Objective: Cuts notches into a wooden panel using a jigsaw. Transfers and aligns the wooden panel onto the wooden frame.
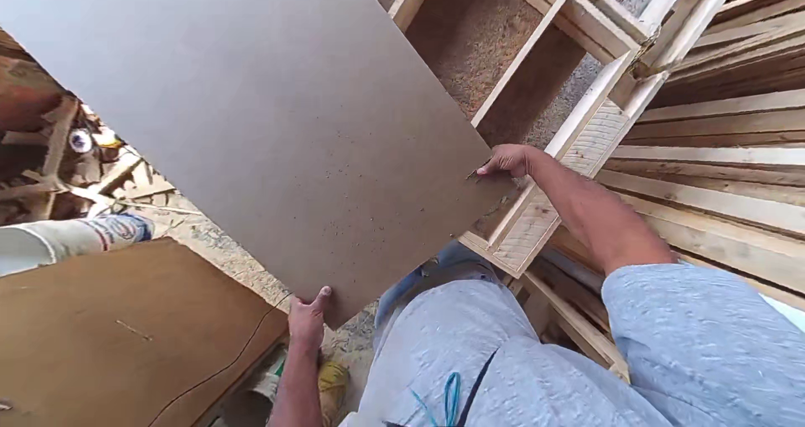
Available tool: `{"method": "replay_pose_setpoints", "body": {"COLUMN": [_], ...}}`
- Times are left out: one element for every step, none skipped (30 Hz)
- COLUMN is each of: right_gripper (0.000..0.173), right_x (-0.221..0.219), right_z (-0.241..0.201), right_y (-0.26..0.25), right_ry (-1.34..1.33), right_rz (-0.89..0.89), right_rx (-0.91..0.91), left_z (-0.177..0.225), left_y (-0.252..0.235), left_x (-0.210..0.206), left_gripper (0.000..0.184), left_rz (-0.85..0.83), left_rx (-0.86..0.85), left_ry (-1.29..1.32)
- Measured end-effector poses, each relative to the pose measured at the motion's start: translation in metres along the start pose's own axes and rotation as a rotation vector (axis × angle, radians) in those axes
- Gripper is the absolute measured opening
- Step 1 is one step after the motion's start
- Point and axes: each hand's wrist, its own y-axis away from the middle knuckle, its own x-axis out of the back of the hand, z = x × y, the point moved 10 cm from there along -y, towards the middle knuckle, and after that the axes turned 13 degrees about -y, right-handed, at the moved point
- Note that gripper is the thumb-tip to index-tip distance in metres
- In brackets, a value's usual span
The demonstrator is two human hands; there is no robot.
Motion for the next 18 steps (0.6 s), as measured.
{"method": "replay_pose_setpoints", "body": {"right_gripper": [0.032, 0.03, 0.027, 0.025, 0.023, 0.022, 0.021, 0.022, 0.024, 0.028, 0.034, 0.038, 0.041, 0.046, 0.049, 0.053, 0.054, 0.056], "right_x": [0.0, 0.0, 0.0, 0.0, -0.001, -0.002, -0.003, -0.004, -0.006, -0.007, -0.008, -0.009, -0.01, -0.01, -0.01, -0.011, -0.016, -0.021], "right_z": [0.001, 0.003, 0.001, 0.001, 0.005, 0.009, 0.009, 0.005, 0.003, 0.002, 0.001, 0.0, 0.002, 0.006, 0.007, 0.006, 0.003, 0.0], "right_y": [-0.005, -0.01, -0.012, -0.014, -0.015, -0.015, -0.013, -0.01, -0.009, -0.009, -0.011, -0.013, -0.015, -0.018, -0.02, -0.021, -0.019, -0.017], "right_ry": [0.002, 0.007, 0.012, 0.012, -0.006, -0.027, -0.052, -0.069, -0.076, -0.069, -0.044, -0.007, 0.039, 0.091, 0.147, 0.213, 0.266, 0.304], "right_rz": [-0.043, -0.076, -0.107, -0.144, -0.178, -0.207, -0.204, -0.184, -0.166, -0.158, -0.162, -0.171, -0.174, -0.171, -0.171, -0.183, -0.211, -0.243], "right_rx": [-0.045, -0.088, -0.118, -0.129, -0.126, -0.117, -0.101, -0.094, -0.095, -0.097, -0.096, -0.099, -0.107, -0.113, -0.118, -0.119, -0.109, -0.087], "left_z": [0.0, 0.001, 0.003, 0.004, 0.004, 0.003, 0.001, 0.0, -0.003, -0.005, -0.006, -0.006, -0.007, -0.006, -0.006, -0.007, -0.009, -0.012], "left_y": [0.0, 0.002, 0.001, 0.0, 0.0, 0.0, 0.0, -0.002, -0.005, -0.006, -0.007, -0.008, -0.006, -0.005, -0.006, -0.009, -0.012, -0.014], "left_x": [-0.001, 0.001, 0.0, 0.001, 0.002, 0.001, -0.002, -0.004, -0.004, -0.004, -0.004, -0.005, -0.005, -0.004, -0.004, -0.005, -0.006, -0.007], "left_gripper": [0.07, 0.071, 0.073, 0.073, 0.073, 0.072, 0.073, 0.073, 0.073, 0.075, 0.076, 0.076, 0.072, 0.067, 0.063, 0.061, 0.06, 0.059], "left_rz": [0.001, 0.0, 0.002, 0.008, 0.009, 0.011, 0.009, 0.008, 0.007, 0.004, 0.0, -0.003, -0.006, -0.016, -0.026, -0.038, -0.055, -0.076], "left_rx": [0.009, 0.018, 0.019, 0.02, 0.024, 0.035, 0.051, 0.064, 0.076, 0.083, 0.085, 0.085, 0.085, 0.086, 0.087, 0.089, 0.087, 0.081], "left_ry": [-0.006, -0.015, -0.019, -0.023, -0.024, -0.024, -0.023, -0.024, -0.023, -0.016, -0.007, 0.001, 0.006, 0.002, 0.004, 0.016, 0.028, 0.04]}}
